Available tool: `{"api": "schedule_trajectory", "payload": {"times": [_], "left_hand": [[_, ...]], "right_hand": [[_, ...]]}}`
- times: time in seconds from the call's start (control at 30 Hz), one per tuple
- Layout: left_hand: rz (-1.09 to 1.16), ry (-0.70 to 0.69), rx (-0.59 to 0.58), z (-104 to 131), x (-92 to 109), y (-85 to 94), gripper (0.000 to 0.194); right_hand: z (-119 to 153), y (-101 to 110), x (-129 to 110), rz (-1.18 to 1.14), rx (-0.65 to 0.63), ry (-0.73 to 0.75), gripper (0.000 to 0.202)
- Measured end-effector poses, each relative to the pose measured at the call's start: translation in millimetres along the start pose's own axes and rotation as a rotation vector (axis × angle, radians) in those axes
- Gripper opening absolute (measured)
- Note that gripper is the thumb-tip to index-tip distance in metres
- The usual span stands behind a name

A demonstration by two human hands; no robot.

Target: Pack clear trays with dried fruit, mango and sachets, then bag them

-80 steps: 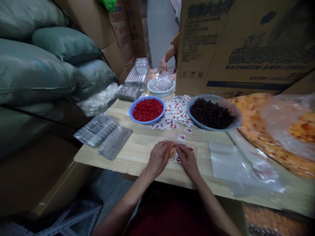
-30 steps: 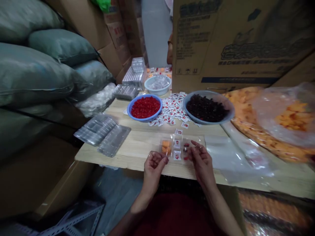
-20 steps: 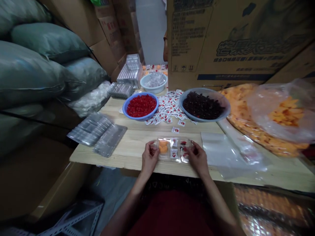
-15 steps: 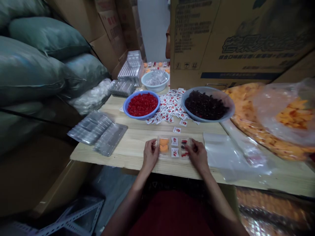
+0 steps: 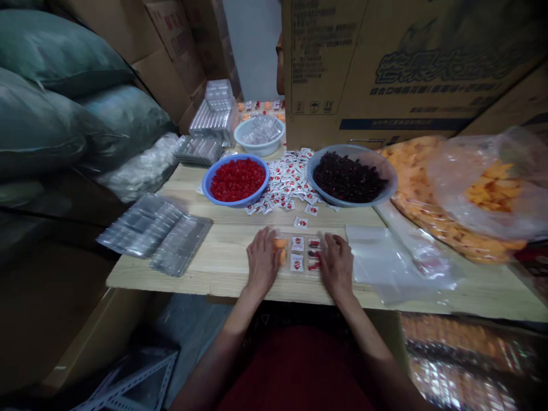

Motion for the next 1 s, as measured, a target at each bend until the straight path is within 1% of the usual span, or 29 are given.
{"api": "schedule_trajectory", "payload": {"times": [0.07,0.1,0.17,0.2,0.23,0.3,0.37,0.43,0.5,0.57,0.63,0.67,0.73,0.83,0.87,0.9,0.93,1.0], "left_hand": [[0.014,-0.123,-0.091,2.2,13.1,-12.3,0.055],[0.026,-0.148,-0.123,2.2,15.8,-18.2,0.055],[0.05,-0.136,-0.13,0.3,15.7,-25.6,0.055],[0.06,-0.123,-0.118,-0.7,14.9,-26.8,0.055],[0.065,-0.114,-0.105,-1.5,14.5,-26.2,0.056],[0.071,-0.119,-0.071,-1.4,16.3,-20.1,0.058],[0.079,-0.141,-0.038,1.3,20.2,-9.7,0.06],[0.082,-0.154,-0.012,4.8,22.0,1.4,0.058],[0.073,-0.093,0.018,6.5,15.6,10.1,0.055],[0.053,0.06,0.022,4.7,-1.3,14.0,0.057],[0.049,0.208,-0.033,-0.4,-22.6,11.9,0.064],[0.066,0.242,-0.077,-4.1,-31.8,9.3,0.068],[0.156,0.243,-0.154,-12.5,-44.5,3.9,0.075],[0.345,0.236,-0.193,-21.9,-51.0,1.0,0.082],[0.392,0.243,-0.194,-23.2,-51.0,1.6,0.082],[0.427,0.252,-0.191,-23.8,-50.5,2.9,0.081],[0.456,0.26,-0.19,-23.8,-49.7,4.4,0.079],[0.509,0.299,-0.18,-22.2,-49.4,7.5,0.075]], "right_hand": [[4.1,-6.5,-9.5,0.041,-0.057,0.044,0.04],[5.1,-9.3,-13.0,0.044,-0.082,0.049,0.04],[5.4,-9.2,-17.2,0.026,-0.091,0.052,0.04],[5.4,-5.4,-17.6,0.012,-0.081,0.057,0.039],[5.7,1.3,-16.3,-0.004,-0.059,0.065,0.038],[9.4,22.4,-7.6,-0.015,0.009,0.056,0.035],[18.7,48.3,9.8,0.04,0.082,-0.016,0.034],[31.3,69.8,31.1,0.159,0.094,-0.123,0.033],[41.6,81.1,49.7,0.277,0.014,-0.2,0.028],[45.1,83.4,62.0,0.364,-0.108,-0.235,0.017],[40.7,82.7,69.1,0.426,-0.217,-0.248,0.018],[36.3,83.3,71.6,0.447,-0.253,-0.254,0.021],[25.8,87.7,76.8,0.458,-0.317,-0.269,0.022],[13.6,101.2,83.3,0.434,-0.395,-0.299,0.016],[11.1,106.2,82.8,0.429,-0.393,-0.295,0.012],[8.9,110.6,79.8,0.419,-0.357,-0.281,0.007],[7.1,113.3,73.9,0.388,-0.294,-0.252,0.003],[4.7,108.5,56.0,0.219,-0.167,-0.177,0.016]]}}
Point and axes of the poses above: each hand's wrist, its own z-axis away from the middle knuckle, its own y-axis out of the back of the hand, x = y × z, the point moved 4 cm from there along -z, towards the middle knuckle, and after that the axes turned 9 degrees about -x, right-handed, at the moved point
